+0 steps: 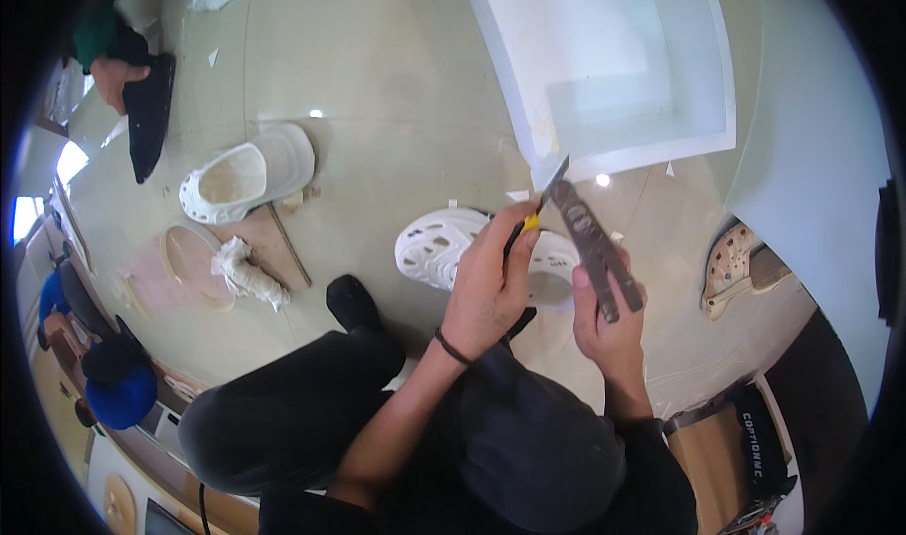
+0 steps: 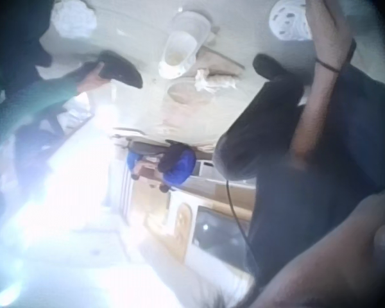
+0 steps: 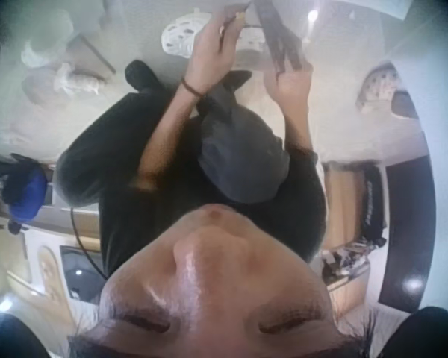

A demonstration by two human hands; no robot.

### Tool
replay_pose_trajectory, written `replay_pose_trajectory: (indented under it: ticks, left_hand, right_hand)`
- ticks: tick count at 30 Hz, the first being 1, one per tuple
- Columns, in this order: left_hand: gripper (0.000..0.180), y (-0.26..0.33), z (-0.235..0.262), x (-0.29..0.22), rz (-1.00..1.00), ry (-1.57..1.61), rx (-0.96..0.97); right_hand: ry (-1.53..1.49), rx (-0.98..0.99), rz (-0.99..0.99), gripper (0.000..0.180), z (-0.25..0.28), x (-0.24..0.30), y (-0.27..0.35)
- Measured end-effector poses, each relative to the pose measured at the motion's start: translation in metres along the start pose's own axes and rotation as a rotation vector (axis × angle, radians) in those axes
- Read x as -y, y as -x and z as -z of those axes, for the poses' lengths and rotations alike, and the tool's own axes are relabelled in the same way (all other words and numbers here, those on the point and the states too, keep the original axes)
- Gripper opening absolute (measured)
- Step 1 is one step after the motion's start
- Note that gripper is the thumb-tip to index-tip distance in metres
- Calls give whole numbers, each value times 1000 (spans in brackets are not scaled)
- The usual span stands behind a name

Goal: The person assembles a white drawer unit by hammering nails into its edges and using a utility knife to trim excess material. The person works on the floor with tools and parts laid out nearby.

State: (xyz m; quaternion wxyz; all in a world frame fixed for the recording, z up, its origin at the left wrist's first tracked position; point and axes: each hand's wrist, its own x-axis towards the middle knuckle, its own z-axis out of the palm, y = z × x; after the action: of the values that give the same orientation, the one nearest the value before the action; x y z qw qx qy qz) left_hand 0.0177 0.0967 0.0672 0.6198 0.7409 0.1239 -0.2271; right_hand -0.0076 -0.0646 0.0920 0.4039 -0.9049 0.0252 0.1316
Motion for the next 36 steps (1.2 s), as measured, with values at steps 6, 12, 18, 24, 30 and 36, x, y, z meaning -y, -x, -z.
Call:
replay_pose_trajectory:
  ticks: [6,12,18,24,30,36]
  left_hand:
    - [22,-1,-1,4,-84,40,-47]
    - [20,0,-1,12,-95,25,-56]
    - [21,-3,-1,22,-105,17,-41]
    - [23,-6,0,25,-76,-2,-6]
    - [24,-10,3,26,-33,7,24]
    - [24,-10,3,25,-13,47,34]
  right_hand:
    - [-69,-78,49,30,3,-1,4]
    - [-52,-96,-42,36,5,7,-12]
    - [-104,-114,-22,36,5,9,-14]
    - [-226,-121,-71,34,8,7,-20]
    - [-90,-152,11,35,11,12,-18]
    - [5,-81,90,29,14,16,-24]
